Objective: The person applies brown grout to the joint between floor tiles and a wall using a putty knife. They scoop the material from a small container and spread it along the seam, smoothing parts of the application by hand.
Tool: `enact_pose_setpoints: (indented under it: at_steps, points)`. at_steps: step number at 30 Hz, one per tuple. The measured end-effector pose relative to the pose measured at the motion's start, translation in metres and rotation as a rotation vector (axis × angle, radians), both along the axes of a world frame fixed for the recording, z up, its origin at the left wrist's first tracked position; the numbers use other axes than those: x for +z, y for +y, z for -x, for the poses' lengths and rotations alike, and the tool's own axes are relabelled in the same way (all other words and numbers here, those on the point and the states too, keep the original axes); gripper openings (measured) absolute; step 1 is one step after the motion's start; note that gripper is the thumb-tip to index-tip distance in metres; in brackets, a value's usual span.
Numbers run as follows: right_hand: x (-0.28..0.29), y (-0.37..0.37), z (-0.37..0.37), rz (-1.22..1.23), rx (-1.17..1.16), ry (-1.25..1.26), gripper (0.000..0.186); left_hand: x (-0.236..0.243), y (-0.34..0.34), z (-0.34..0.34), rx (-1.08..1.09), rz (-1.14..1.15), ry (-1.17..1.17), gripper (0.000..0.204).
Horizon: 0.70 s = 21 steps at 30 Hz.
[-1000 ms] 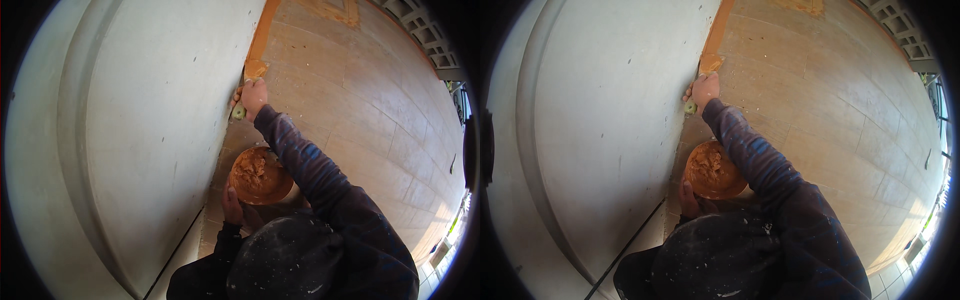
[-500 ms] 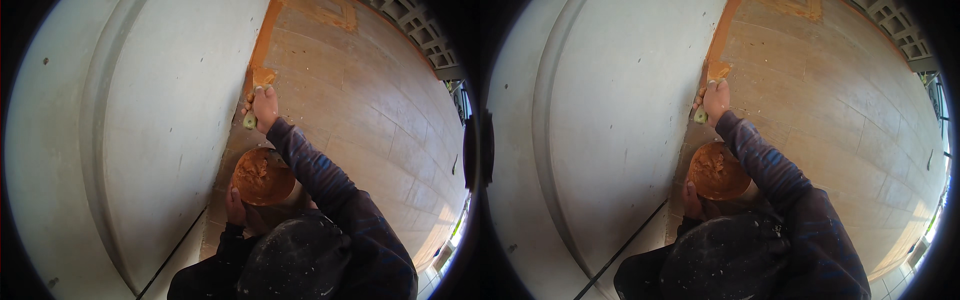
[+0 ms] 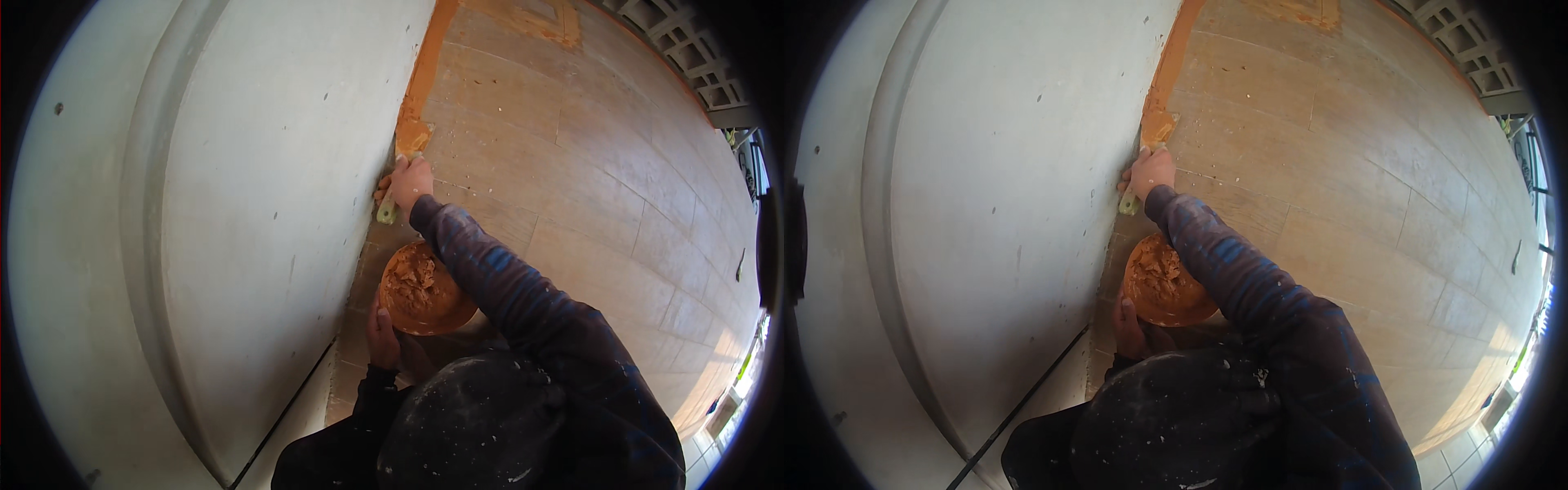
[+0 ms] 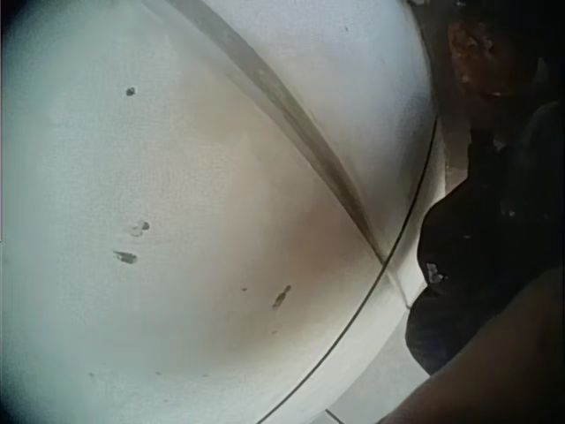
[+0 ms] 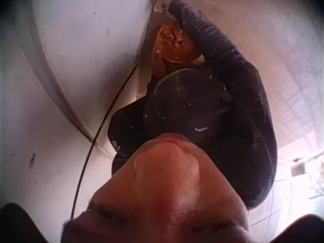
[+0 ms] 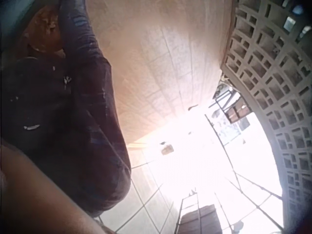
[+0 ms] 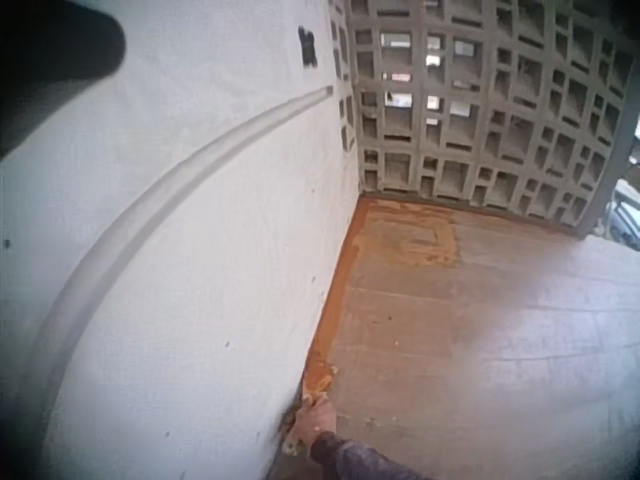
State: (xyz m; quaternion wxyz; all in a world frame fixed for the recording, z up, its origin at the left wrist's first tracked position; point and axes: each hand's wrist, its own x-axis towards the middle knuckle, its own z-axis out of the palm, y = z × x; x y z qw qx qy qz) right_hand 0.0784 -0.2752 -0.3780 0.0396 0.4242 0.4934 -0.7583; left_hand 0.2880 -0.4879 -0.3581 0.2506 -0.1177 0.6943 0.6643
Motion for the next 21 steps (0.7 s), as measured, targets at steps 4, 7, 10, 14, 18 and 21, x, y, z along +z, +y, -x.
enact_pose_setpoints:
  at_steps: [4,7,10,14,18,21]
  points:
    - [0.028,-0.001,-0.028,0.208,0.015,0.044,0.021,-0.004,-0.014,0.001,0.002,0.02,0.054,0.053]
    - [0.035,0.025,-0.031,0.284,-0.133,0.164,0.02,0.005,-0.003,0.005,-0.038,0.033,0.053,0.051]
    - [0.038,0.061,0.01,0.245,-0.202,0.195,0.019,0.011,0.003,0.007,-0.044,0.042,0.068,0.05]
    - [0.016,0.076,0.056,0.282,-0.194,0.196,0.02,0.002,-0.004,0.003,-0.054,0.044,0.091,0.05]
    - [0.01,0.066,0.059,0.499,-0.229,0.02,0.02,0.004,-0.002,0.002,-0.063,0.073,0.091,0.05]
    - [0.016,0.053,0.043,0.559,-0.212,-0.067,0.02,0.006,-0.001,0.003,-0.057,0.053,0.073,0.05]
